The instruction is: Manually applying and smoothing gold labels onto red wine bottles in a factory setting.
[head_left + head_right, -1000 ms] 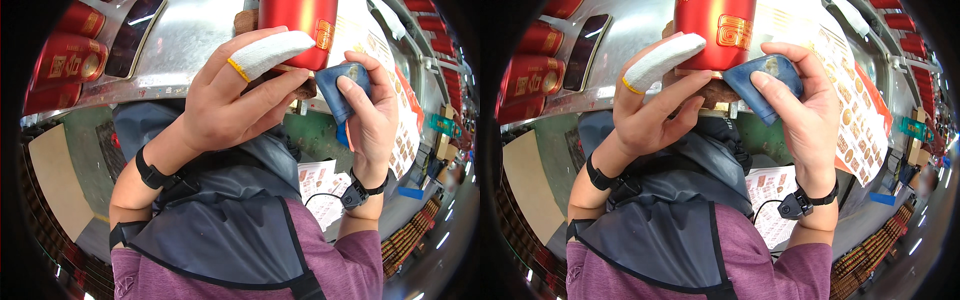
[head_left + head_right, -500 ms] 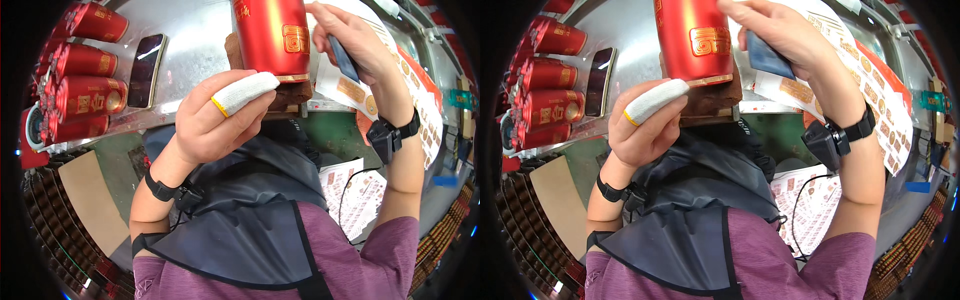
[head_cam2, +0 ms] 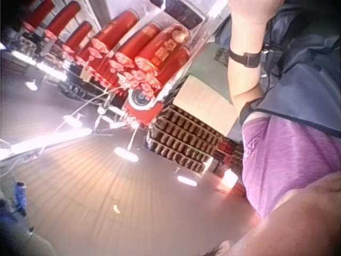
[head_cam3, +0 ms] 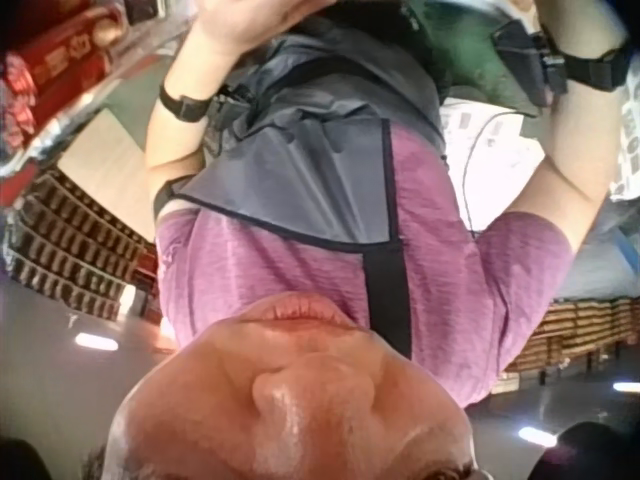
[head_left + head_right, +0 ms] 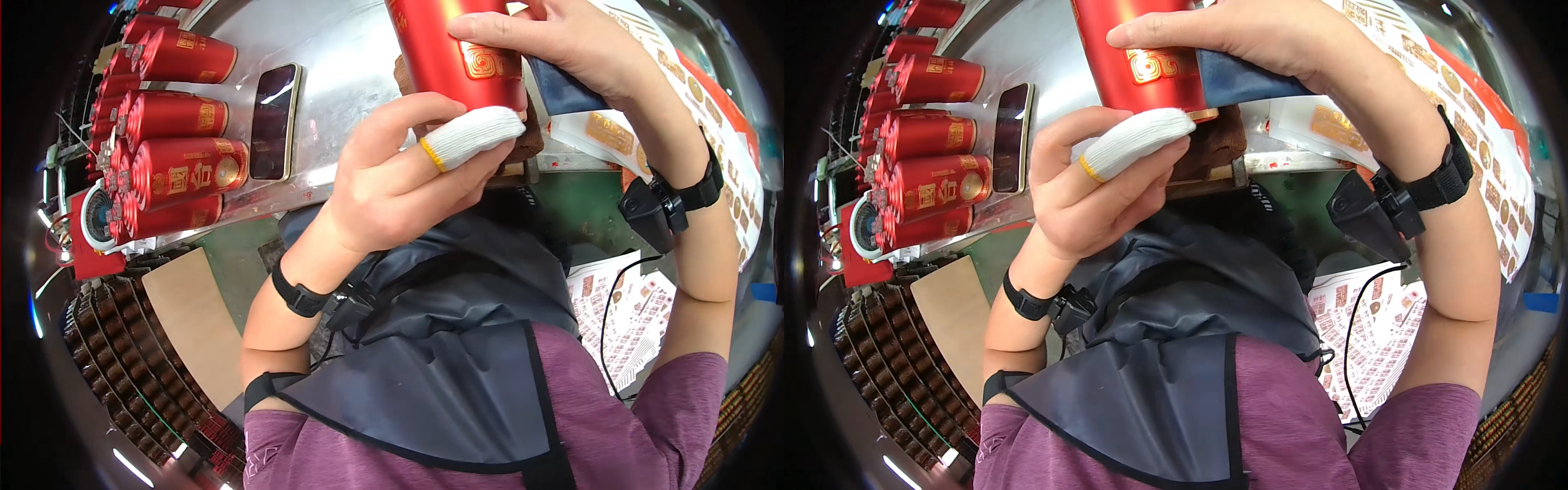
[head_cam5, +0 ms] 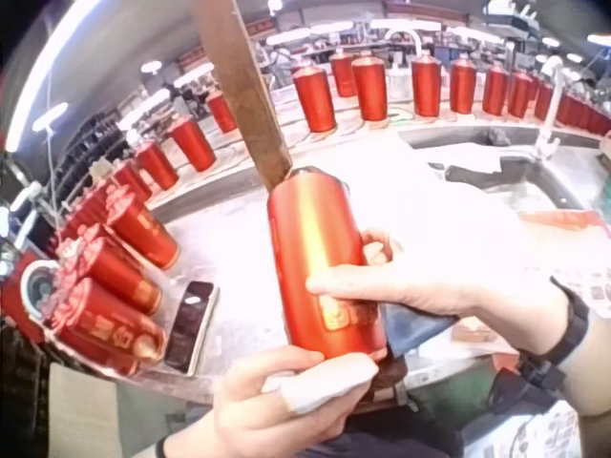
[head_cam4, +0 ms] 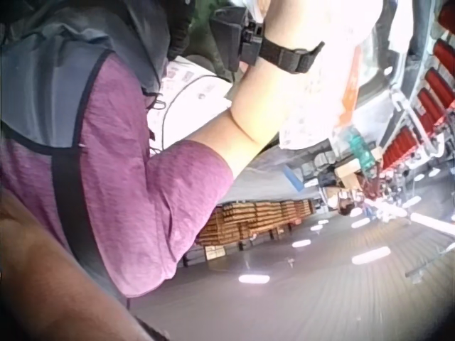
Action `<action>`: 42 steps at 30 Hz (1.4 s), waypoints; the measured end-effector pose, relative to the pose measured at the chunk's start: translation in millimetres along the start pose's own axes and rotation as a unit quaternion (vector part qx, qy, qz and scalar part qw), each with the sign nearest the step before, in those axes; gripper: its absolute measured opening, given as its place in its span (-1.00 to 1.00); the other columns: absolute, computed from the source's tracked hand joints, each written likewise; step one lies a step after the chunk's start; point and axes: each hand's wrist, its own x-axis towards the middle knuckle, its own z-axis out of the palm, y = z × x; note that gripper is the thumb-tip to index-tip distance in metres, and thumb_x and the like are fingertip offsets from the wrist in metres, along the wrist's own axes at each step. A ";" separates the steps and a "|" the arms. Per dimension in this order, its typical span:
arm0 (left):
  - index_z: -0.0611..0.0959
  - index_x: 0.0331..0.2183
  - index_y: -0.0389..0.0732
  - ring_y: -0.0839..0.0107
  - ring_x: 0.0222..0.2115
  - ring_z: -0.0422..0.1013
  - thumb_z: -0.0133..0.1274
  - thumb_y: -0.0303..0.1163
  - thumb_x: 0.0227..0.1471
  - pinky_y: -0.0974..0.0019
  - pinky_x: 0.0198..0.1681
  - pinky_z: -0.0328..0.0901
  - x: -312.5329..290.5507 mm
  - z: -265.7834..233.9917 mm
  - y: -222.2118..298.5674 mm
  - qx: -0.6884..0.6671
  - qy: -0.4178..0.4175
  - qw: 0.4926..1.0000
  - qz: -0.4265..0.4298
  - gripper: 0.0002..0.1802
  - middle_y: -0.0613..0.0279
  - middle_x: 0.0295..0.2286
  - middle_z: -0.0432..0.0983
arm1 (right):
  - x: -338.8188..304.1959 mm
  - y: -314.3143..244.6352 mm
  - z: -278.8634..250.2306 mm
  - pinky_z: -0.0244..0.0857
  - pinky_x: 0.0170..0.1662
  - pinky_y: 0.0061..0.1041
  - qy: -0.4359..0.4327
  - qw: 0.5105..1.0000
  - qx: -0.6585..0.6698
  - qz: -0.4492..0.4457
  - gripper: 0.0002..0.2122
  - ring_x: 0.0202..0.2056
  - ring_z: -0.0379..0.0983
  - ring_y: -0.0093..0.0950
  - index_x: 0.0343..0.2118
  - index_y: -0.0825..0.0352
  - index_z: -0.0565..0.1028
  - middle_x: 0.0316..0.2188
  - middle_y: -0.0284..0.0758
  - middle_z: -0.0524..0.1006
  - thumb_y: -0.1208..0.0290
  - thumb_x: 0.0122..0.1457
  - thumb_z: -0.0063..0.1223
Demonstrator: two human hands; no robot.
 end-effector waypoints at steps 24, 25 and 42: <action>0.80 -0.25 -0.25 0.22 -0.21 0.54 0.28 -0.69 -0.28 0.22 -0.14 0.48 -21.7 -4.2 9.8 0.058 0.061 0.995 -0.049 -0.60 0.20 -0.19 0.66 | 3.5 -2.1 -4.6 0.19 -0.52 -0.49 -0.028 1.000 0.002 0.010 -0.43 -0.63 0.35 -0.56 -0.43 0.19 0.65 -0.66 -0.43 0.48 -0.36 0.02 0.19; 0.79 -0.25 -0.25 0.22 -0.20 0.54 0.28 -0.69 -0.28 0.22 -0.14 0.49 -18.6 -3.7 9.0 0.051 0.054 0.997 -0.035 -0.59 0.20 -0.19 0.66 | 2.9 -4.8 -4.5 0.19 -0.52 -0.49 -0.030 1.000 0.000 0.006 -0.43 -0.63 0.35 -0.56 -0.43 0.19 0.65 -0.66 -0.43 0.48 -0.36 0.02 0.19; 0.79 -0.24 -0.32 0.18 -0.18 0.55 0.27 -0.70 -0.31 0.22 -0.15 0.57 -13.4 -6.2 -12.1 0.029 0.025 0.997 0.071 -0.58 0.12 -0.18 0.65 | 4.9 -22.5 -3.4 0.23 -0.44 -0.45 -0.036 0.999 -0.011 0.036 -0.40 -0.55 0.37 -0.54 -0.29 0.29 0.65 -0.60 -0.39 0.47 -0.31 0.08 0.17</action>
